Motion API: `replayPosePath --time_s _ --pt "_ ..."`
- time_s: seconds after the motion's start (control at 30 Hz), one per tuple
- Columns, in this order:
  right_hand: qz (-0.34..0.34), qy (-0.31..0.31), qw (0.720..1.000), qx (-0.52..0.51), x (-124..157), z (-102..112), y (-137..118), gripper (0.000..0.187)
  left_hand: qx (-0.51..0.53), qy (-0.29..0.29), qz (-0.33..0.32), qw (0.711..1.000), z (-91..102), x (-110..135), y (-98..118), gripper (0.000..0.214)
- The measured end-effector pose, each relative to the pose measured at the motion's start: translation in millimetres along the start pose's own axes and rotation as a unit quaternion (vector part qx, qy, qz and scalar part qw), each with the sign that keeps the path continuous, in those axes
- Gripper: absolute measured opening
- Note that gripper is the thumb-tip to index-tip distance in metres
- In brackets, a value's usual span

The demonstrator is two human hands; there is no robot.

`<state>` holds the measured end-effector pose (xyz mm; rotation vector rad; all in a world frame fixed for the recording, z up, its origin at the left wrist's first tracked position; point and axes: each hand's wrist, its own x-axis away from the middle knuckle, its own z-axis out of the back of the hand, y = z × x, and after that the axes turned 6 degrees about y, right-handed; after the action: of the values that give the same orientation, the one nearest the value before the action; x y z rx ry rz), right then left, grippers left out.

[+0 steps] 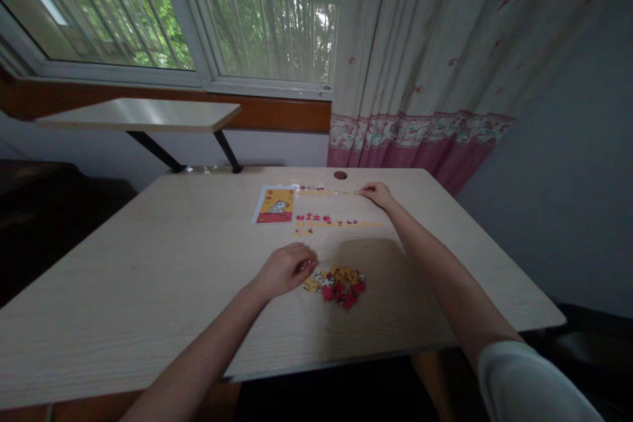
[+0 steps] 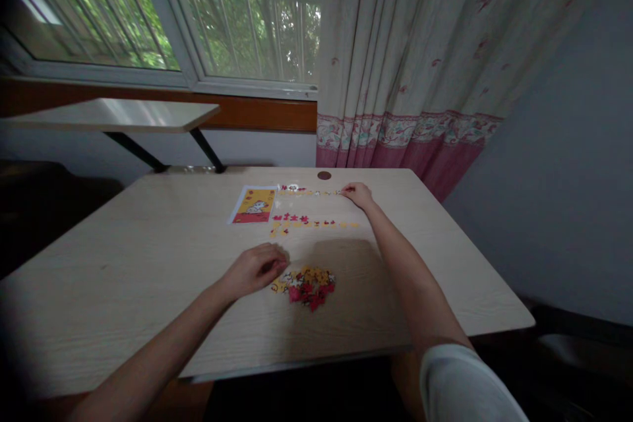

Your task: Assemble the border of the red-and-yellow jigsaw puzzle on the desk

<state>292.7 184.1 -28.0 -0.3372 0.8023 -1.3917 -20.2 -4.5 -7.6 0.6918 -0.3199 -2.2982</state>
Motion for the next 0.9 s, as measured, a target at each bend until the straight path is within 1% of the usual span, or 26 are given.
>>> replayPosePath --time_s 0.13,0.3,0.4,0.47,0.5,0.53,0.6,0.63,0.7,0.77,0.9 --pt "-0.003 -0.001 1.000 0.014 -1 0 -3 0.012 -0.002 0.003 -0.002 1.000 0.9 0 1 0.019" --pt "0.007 0.002 1.000 0.029 2 7 -9 0.013 -0.005 0.003 -0.003 1.000 0.0 1 0 0.018" --pt "0.027 0.007 0.999 0.032 18 12 -20 0.017 -0.006 0.005 -0.006 1.000 -0.6 0 0 0.018" --pt "0.062 -0.006 0.998 0.027 40 15 -33 0.017 -0.006 0.009 -0.011 1.000 -1.0 0 1 0.017" --pt "0.118 -0.031 0.992 0.021 54 17 -40 0.016 -0.005 0.009 -0.015 1.000 -1.1 -1 2 0.017" --pt "0.183 -0.074 0.980 0.010 69 19 -48 0.016 -0.005 0.009 -0.018 1.000 -1.3 -1 2 0.017" --pt "0.292 -0.177 0.940 -0.014 101 24 -63 0.015 -0.005 0.008 -0.022 1.000 -1.5 -1 4 0.016" --pt "0.321 -0.203 0.925 -0.021 115 27 -70 0.016 -0.005 0.009 -0.024 1.000 -1.5 -1 4 0.016" --pt "0.337 -0.237 0.911 -0.007 138 32 -82 0.018 -0.007 0.012 -0.024 1.000 -1.4 -1 5 0.016" --pt "0.333 -0.251 0.909 0.018 151 36 -90 0.020 -0.007 0.014 -0.022 1.000 -1.2 0 5 0.015" --pt "0.315 -0.262 0.912 0.030 154 36 -94 0.014 -0.011 0.011 -0.021 1.000 -0.9 0 6 0.015"
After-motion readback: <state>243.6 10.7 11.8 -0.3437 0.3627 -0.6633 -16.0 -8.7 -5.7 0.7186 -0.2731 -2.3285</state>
